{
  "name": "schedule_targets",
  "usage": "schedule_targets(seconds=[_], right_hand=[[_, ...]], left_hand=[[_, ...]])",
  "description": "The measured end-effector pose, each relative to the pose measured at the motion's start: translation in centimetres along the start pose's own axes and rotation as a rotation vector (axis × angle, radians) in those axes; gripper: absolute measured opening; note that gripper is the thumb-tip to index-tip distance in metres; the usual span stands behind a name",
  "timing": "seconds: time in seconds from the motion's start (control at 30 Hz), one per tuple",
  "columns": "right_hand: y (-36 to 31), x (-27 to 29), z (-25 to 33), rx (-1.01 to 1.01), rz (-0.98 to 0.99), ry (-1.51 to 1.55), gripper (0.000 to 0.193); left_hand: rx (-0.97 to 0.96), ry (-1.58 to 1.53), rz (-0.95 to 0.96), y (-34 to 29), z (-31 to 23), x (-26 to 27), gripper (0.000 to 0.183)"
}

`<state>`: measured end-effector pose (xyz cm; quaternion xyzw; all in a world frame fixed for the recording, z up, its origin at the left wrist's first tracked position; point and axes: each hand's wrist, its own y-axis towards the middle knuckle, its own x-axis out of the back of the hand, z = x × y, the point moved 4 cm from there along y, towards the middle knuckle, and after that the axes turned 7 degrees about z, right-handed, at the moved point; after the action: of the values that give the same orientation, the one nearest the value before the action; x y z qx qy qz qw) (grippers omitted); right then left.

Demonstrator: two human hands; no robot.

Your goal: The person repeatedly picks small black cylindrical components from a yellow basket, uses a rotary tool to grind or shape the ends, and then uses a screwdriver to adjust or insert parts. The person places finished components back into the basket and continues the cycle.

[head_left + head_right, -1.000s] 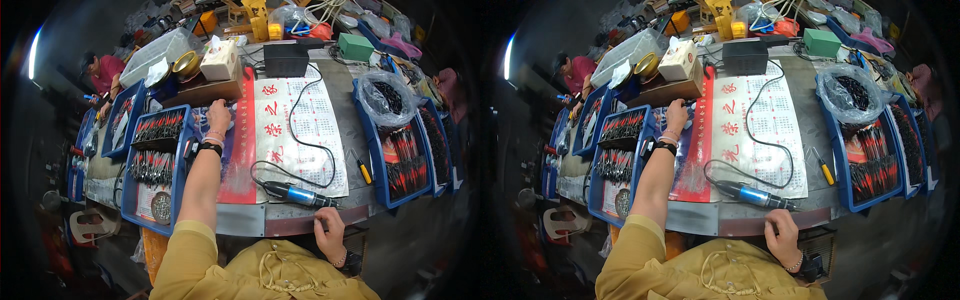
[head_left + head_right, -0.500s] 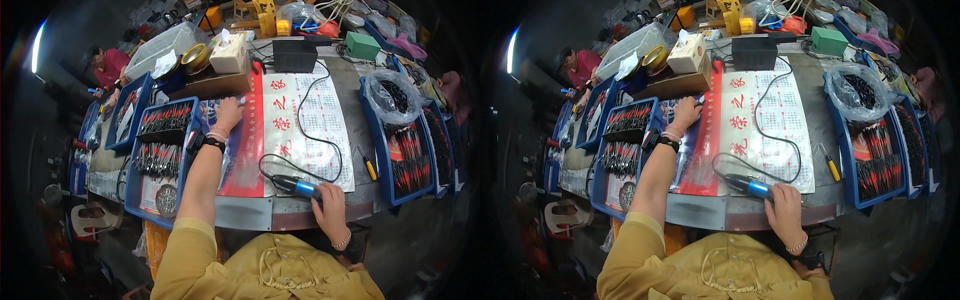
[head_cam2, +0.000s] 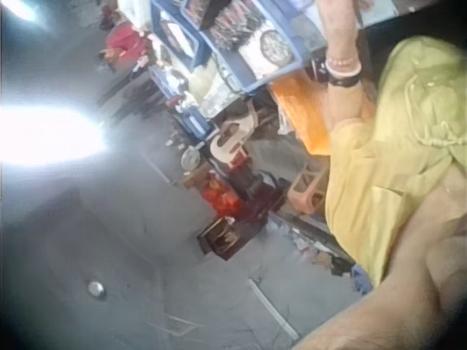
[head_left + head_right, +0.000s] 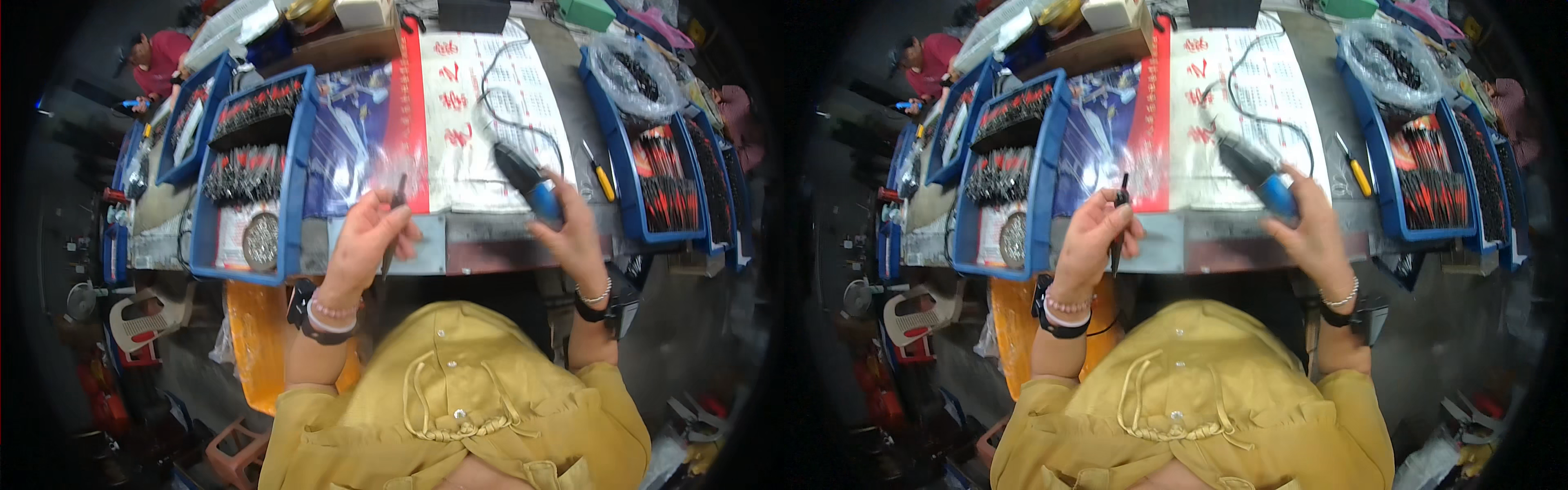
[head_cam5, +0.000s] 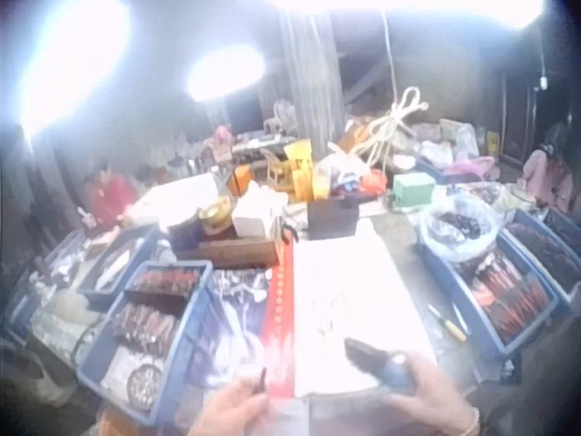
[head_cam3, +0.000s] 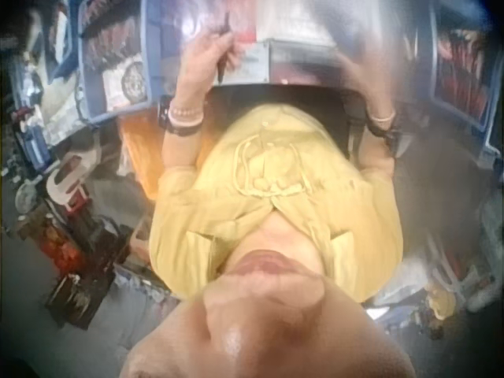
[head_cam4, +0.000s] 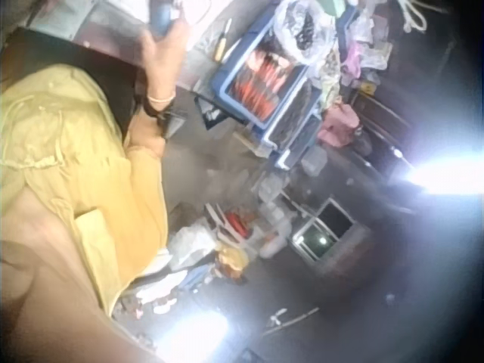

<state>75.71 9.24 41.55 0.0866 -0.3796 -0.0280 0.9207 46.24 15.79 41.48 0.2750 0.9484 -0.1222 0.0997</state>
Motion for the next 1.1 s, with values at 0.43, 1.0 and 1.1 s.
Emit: schedule_targets(seconds=[0.43,1.0,1.1], right_hand=[[-7.9,-3.1,1.9,-0.306,0.043,0.917,0.047],[-7.0,-8.3,2.6,-0.465,0.392,0.790,0.056],[-7.0,-8.7,2.6,-0.470,0.424,0.752,0.057]], left_hand=[[0.414,-0.651,0.094,-5.4,14.2,-8.6,0.039],[0.495,-0.879,0.026,-4.0,16.4,-8.0,0.041],[0.469,-0.872,0.057,-3.9,16.1,-8.1,0.042]])
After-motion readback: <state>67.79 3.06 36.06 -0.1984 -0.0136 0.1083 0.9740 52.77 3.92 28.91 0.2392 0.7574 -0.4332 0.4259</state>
